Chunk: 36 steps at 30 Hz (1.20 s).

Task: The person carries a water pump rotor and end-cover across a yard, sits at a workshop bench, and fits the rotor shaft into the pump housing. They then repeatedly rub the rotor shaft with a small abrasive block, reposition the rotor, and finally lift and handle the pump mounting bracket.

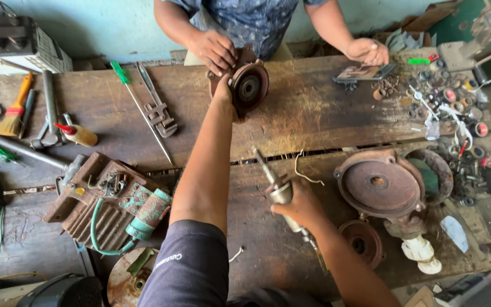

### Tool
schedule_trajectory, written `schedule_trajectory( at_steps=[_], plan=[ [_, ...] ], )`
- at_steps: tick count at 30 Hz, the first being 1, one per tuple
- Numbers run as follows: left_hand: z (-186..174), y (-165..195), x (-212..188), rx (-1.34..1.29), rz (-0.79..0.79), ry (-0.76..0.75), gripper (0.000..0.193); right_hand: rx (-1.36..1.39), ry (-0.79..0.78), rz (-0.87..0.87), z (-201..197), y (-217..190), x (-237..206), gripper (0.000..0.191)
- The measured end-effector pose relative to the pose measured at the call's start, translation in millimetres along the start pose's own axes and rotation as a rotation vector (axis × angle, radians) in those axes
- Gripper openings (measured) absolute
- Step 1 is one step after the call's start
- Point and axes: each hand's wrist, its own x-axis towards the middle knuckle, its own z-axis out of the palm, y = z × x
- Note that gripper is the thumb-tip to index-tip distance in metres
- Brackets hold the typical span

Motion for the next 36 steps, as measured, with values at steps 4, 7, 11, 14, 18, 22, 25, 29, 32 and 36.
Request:
schedule_trajectory(
  at_steps=[4, 7, 11, 14, 18, 22, 25, 29, 32, 36],
  plan=[
    [-0.8, 4.9, -9.4, -0.033, -0.031, -0.008, 0.08, -0.225, -0.003, 0.191, 20.5, -8.4, -3.0, 0.091],
    [-3.1, 5.0, -18.9, -0.026, -0.043, 0.011, 0.079, -0.226, 0.027, 0.188, 36.7, -4.9, -5.7, 0.09],
    [-8.1, 0.4, -25.9, -0.017, -0.03, -0.048, 0.085, -0.243, 0.093, 0.084, 45.5, 0.2, -9.5, 0.089],
    [-16.3, -4.8, -22.3, -0.032, 0.065, -0.138, 0.101, -0.226, 0.123, 0.069, 43.8, -3.1, -10.4, 0.087],
    [-25.4, -6.2, -6.0, 0.045, 0.156, -0.026, 0.107, -0.184, -0.008, 0.254, 37.4, -11.3, -9.6, 0.074],
    [-25.6, -4.1, 8.5, 0.046, 0.212, -0.016, 0.107, -0.186, 0.056, 0.228, 36.0, -12.4, -8.9, 0.075],
    [-25.6, -0.5, 8.8, 0.018, 0.225, 0.043, 0.1, -0.206, 0.106, 0.166, 39.4, -8.0, -9.2, 0.079],
    [-27.3, -0.6, 6.9, -0.05, 0.184, 0.054, 0.101, -0.195, 0.109, 0.152, 43.3, -4.7, -11.0, 0.082],
    [-26.8, -19.3, 6.2, 0.016, 0.309, 0.119, 0.098, -0.241, 0.202, 0.063, 42.2, -8.8, -11.5, 0.088],
    [-28.6, -62.6, 8.8, 0.45, 0.715, 0.407, 0.07, -0.149, 0.117, 0.168, 37.6, -15.9, -12.4, 0.068]
  ],
)
